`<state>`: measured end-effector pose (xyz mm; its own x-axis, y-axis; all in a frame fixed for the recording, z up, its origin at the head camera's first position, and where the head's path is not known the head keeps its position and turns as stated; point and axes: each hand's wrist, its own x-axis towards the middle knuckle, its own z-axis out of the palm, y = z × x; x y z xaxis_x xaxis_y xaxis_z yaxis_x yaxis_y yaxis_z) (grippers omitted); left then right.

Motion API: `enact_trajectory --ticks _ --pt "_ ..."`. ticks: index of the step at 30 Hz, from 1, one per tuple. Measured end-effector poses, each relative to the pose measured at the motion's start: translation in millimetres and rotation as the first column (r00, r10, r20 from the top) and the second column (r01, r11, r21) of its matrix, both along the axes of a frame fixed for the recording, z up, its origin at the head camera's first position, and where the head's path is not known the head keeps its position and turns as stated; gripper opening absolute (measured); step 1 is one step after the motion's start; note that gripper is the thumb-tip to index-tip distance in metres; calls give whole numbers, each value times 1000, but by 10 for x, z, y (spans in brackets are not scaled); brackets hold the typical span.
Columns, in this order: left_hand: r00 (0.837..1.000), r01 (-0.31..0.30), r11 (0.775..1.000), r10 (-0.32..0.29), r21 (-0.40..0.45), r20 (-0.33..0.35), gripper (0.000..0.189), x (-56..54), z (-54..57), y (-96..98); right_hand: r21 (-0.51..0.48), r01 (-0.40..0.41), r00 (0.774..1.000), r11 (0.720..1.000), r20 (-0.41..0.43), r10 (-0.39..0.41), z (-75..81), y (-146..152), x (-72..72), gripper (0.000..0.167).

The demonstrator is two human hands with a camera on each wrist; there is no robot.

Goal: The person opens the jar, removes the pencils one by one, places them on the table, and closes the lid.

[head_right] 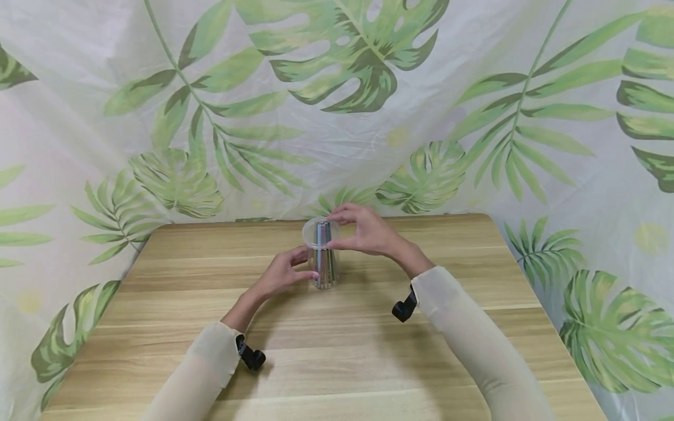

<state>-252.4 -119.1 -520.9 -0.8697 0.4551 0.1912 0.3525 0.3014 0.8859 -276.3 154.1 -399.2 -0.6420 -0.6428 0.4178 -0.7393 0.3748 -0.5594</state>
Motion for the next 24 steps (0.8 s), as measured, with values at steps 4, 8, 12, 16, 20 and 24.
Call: enact_trajectory --ticks 4,8,12,16,20,24 --pt "1000 -1 1000 1 -6 3 72 -5 4 -1 -8 2 999 1000 -40 -2 0 -19 3 55" --pt "1000 0 1000 0 -10 2 72 -7 11 0 0 6 999 1000 -40 -6 -1 -34 -3 55" --pt "1000 2 1000 -2 -1 1 72 -9 8 -2 11 14 999 1000 -41 -13 5 -48 0 58" --pt "1000 5 1000 -5 9 6 71 -9 8 1 17 8 999 1000 -41 -7 2 -56 0 59" --pt "1000 2 1000 -2 17 7 71 -9 5 11 15 -1 1000 1000 -3 1 2 -53 -16 58" --pt "1000 -3 1000 3 9 4 72 -11 -6 20 2 -13 996 1000 85 13 -1 -35 -34 56"
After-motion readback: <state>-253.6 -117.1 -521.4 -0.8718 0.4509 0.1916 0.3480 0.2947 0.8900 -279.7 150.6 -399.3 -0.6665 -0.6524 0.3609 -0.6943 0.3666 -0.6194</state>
